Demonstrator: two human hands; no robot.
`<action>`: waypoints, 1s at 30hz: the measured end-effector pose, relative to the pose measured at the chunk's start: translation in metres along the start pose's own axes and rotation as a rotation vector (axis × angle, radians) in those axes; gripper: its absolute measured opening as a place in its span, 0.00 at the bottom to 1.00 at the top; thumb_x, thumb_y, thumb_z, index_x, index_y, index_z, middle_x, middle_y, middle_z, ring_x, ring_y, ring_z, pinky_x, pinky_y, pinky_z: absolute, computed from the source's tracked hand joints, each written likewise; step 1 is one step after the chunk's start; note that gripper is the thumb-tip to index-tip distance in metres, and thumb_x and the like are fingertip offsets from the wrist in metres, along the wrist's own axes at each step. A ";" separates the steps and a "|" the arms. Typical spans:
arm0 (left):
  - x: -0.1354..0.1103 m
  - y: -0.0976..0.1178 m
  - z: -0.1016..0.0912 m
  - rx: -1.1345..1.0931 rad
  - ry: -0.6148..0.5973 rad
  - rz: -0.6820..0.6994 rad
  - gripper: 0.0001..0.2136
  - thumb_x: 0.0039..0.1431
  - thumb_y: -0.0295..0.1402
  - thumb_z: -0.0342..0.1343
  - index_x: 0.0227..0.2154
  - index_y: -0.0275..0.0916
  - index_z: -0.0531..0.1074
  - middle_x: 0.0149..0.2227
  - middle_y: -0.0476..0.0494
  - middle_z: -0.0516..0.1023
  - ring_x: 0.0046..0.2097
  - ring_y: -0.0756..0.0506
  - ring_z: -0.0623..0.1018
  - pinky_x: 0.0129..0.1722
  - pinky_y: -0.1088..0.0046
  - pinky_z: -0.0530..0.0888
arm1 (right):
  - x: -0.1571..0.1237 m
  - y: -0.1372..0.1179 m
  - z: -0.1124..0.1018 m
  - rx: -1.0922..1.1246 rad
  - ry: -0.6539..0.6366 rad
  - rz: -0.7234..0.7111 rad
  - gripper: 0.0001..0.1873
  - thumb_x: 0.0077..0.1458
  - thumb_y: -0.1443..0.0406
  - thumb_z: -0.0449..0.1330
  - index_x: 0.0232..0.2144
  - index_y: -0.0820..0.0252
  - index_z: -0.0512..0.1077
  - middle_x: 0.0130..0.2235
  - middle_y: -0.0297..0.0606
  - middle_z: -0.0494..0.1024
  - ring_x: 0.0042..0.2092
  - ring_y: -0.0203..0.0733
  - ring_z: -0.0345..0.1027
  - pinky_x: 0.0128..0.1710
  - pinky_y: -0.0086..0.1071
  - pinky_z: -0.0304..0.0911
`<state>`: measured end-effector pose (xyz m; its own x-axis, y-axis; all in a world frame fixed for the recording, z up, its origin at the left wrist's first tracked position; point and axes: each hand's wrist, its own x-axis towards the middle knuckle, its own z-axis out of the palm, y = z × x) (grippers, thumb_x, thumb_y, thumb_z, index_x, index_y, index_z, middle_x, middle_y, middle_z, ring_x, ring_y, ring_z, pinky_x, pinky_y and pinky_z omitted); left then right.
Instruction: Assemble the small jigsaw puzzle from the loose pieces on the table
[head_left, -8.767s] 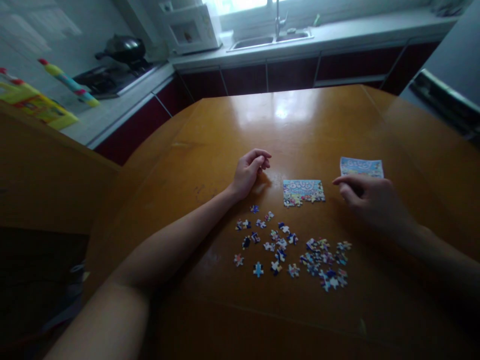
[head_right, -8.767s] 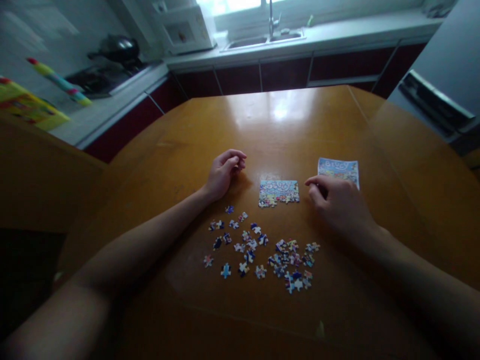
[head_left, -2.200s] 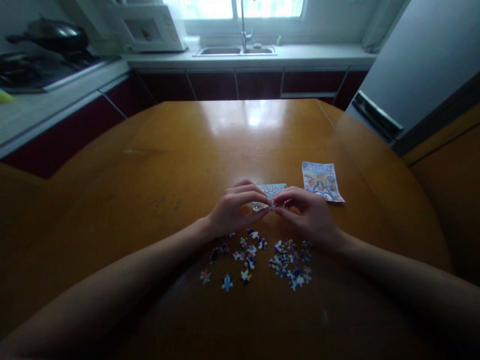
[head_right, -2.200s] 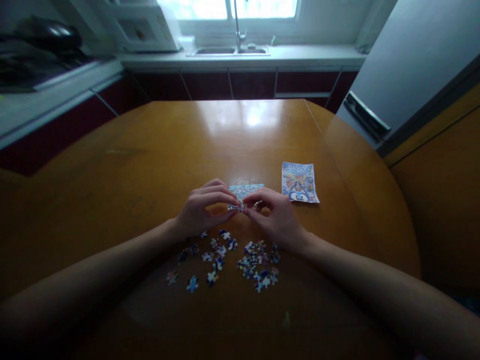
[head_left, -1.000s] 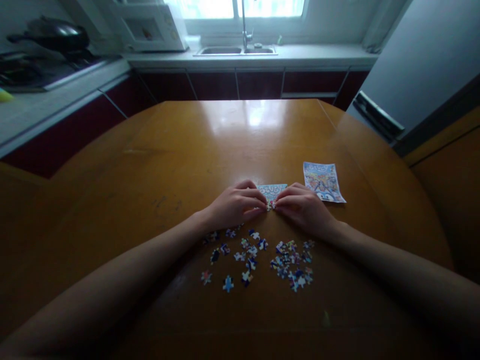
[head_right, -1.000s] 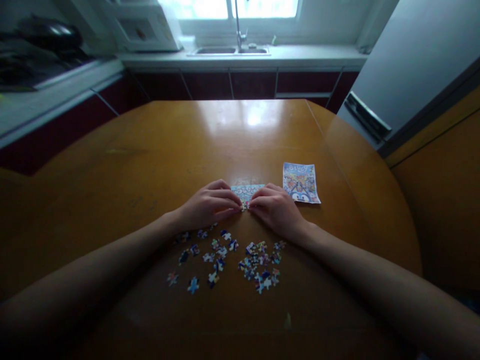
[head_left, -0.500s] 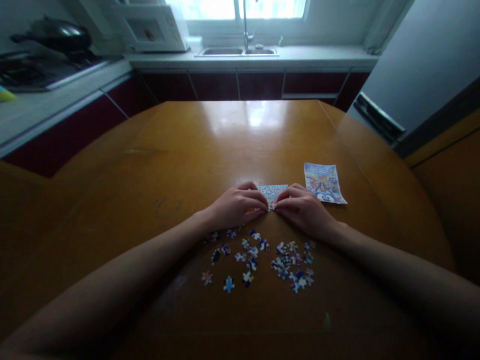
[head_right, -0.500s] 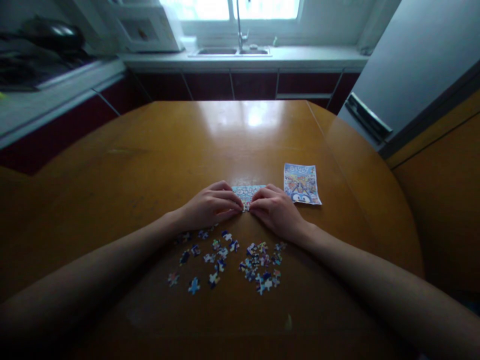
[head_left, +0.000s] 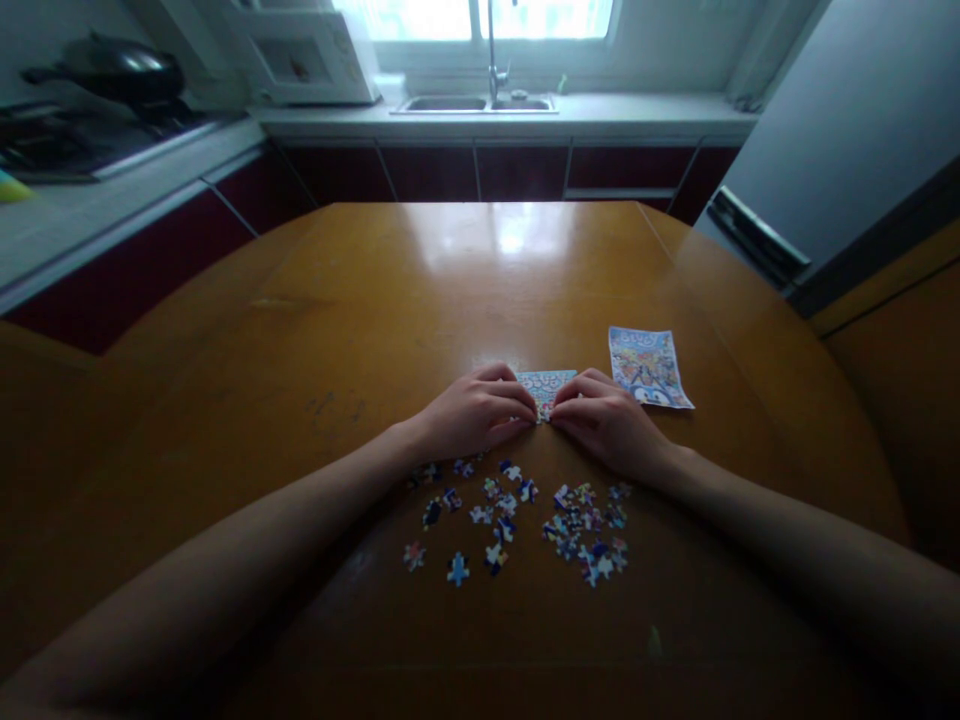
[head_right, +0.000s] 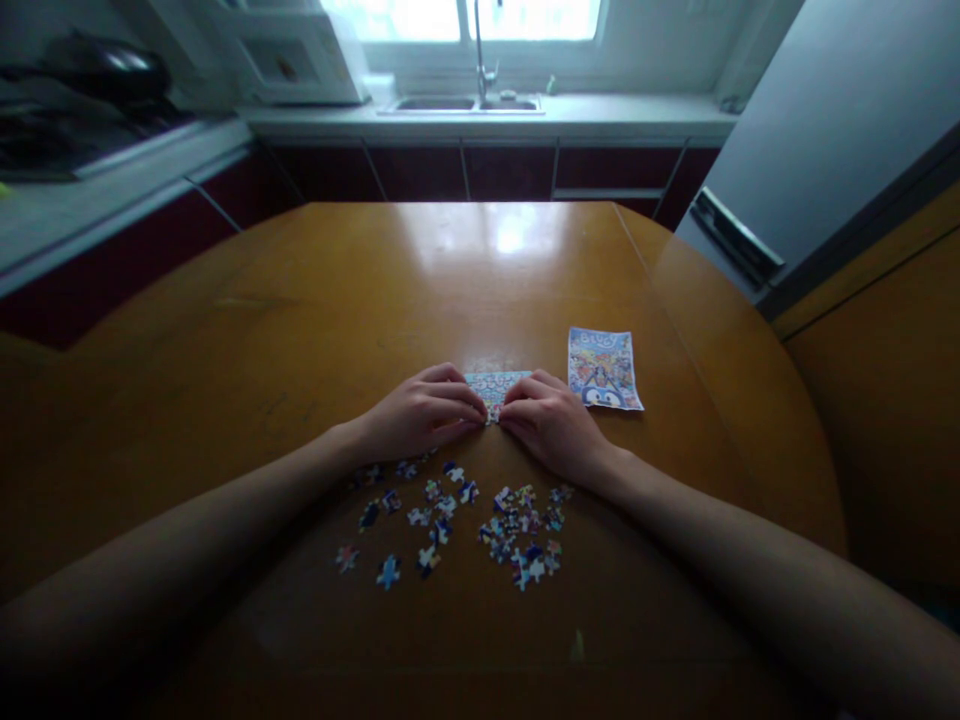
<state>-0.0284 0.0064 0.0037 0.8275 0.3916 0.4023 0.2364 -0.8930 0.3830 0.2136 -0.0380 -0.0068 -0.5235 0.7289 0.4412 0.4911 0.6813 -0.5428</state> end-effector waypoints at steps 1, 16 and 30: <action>0.000 0.000 0.000 0.000 0.002 0.002 0.07 0.64 0.32 0.56 0.39 0.44 0.79 0.40 0.48 0.82 0.41 0.48 0.74 0.46 0.68 0.73 | 0.000 0.000 0.000 0.002 -0.001 0.001 0.08 0.62 0.66 0.58 0.33 0.53 0.78 0.37 0.38 0.78 0.41 0.44 0.66 0.42 0.41 0.66; 0.001 0.001 -0.001 0.009 -0.011 0.009 0.07 0.64 0.31 0.55 0.38 0.45 0.78 0.40 0.49 0.82 0.41 0.48 0.74 0.46 0.68 0.72 | -0.003 -0.014 -0.014 0.019 -0.110 0.049 0.03 0.58 0.64 0.63 0.31 0.55 0.74 0.32 0.37 0.75 0.37 0.43 0.65 0.37 0.39 0.65; -0.001 -0.002 0.001 0.014 -0.034 0.005 0.07 0.65 0.31 0.54 0.39 0.44 0.78 0.41 0.48 0.82 0.42 0.47 0.73 0.47 0.66 0.72 | 0.000 -0.003 -0.015 -0.088 -0.247 -0.117 0.11 0.61 0.70 0.57 0.40 0.53 0.77 0.43 0.42 0.75 0.46 0.47 0.64 0.46 0.42 0.67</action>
<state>-0.0295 0.0072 0.0018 0.8453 0.3799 0.3756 0.2396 -0.8980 0.3691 0.2226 -0.0394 0.0060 -0.7285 0.6136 0.3045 0.4698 0.7710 -0.4299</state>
